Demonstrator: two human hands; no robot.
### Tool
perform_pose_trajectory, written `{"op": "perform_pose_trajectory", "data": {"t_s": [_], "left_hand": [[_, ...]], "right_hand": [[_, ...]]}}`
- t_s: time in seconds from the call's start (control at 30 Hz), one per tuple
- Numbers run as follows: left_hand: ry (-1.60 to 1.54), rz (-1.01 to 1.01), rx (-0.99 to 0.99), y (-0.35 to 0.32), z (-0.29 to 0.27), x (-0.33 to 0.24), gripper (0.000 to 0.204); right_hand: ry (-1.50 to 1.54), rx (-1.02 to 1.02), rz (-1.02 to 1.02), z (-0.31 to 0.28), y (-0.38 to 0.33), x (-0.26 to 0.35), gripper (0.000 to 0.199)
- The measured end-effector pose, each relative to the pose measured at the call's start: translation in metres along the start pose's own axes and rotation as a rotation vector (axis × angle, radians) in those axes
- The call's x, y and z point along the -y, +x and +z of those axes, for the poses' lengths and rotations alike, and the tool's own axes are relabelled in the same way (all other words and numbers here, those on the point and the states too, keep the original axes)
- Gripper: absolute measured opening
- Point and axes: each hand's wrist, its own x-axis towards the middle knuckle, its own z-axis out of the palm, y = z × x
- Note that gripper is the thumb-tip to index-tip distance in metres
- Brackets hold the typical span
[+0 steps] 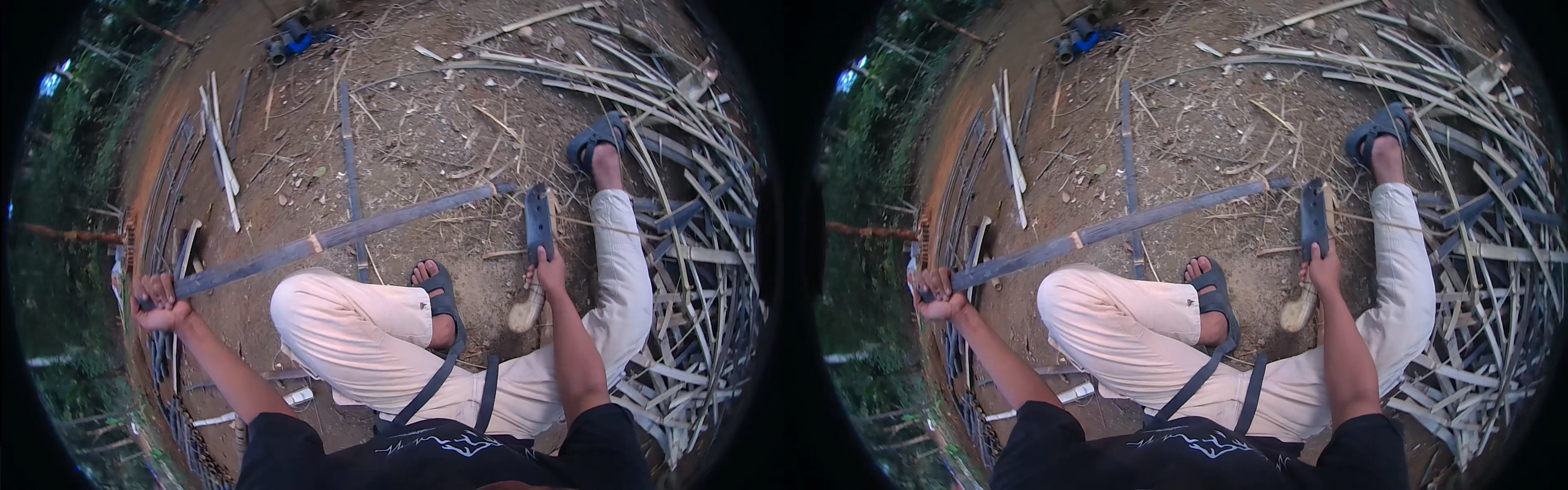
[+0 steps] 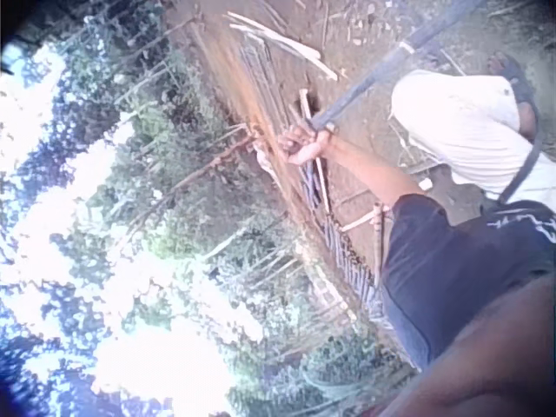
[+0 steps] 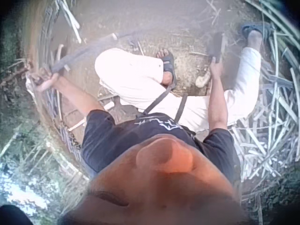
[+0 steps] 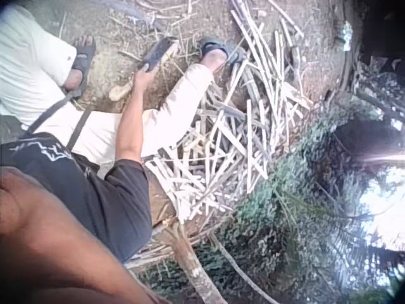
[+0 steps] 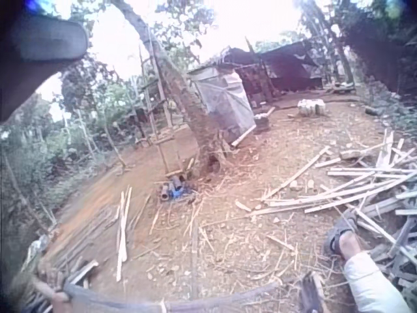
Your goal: The person shaves a piece of bamboo using a cleaver and a machete.
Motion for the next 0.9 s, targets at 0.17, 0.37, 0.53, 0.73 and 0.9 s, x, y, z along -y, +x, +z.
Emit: {"op": "perform_pose_trajectory", "data": {"t_s": [0.17, 0.37, 0.53, 0.73, 0.9], "left_hand": [[-0.136, 0.012, 0.241, 0.055, 0.099, 0.013, 0.028], [-0.278, -0.078, 0.651, 0.119, 0.184, -0.016, 0.028], [-0.431, -0.197, 1.069, 0.183, 0.253, -0.033, 0.034], [0.118, -0.013, 0.503, 0.167, 0.321, -0.019, 0.078], [0.481, -0.045, -0.072, 0.137, 0.288, 0.038, 0.053]], "right_hand": [[-0.654, -0.328, -0.417, 0.011, -0.042, 0.000, 0.061], [-0.612, -0.100, -1.213, 0.051, -0.135, 0.151, 0.081], [-0.470, -0.012, -1.437, 0.048, -0.136, 0.213, 0.063], [-0.202, 0.353, -1.146, 0.045, -0.168, 0.212, 0.025], [0.206, 0.516, -0.820, 0.053, -0.218, 0.239, 0.023]]}}
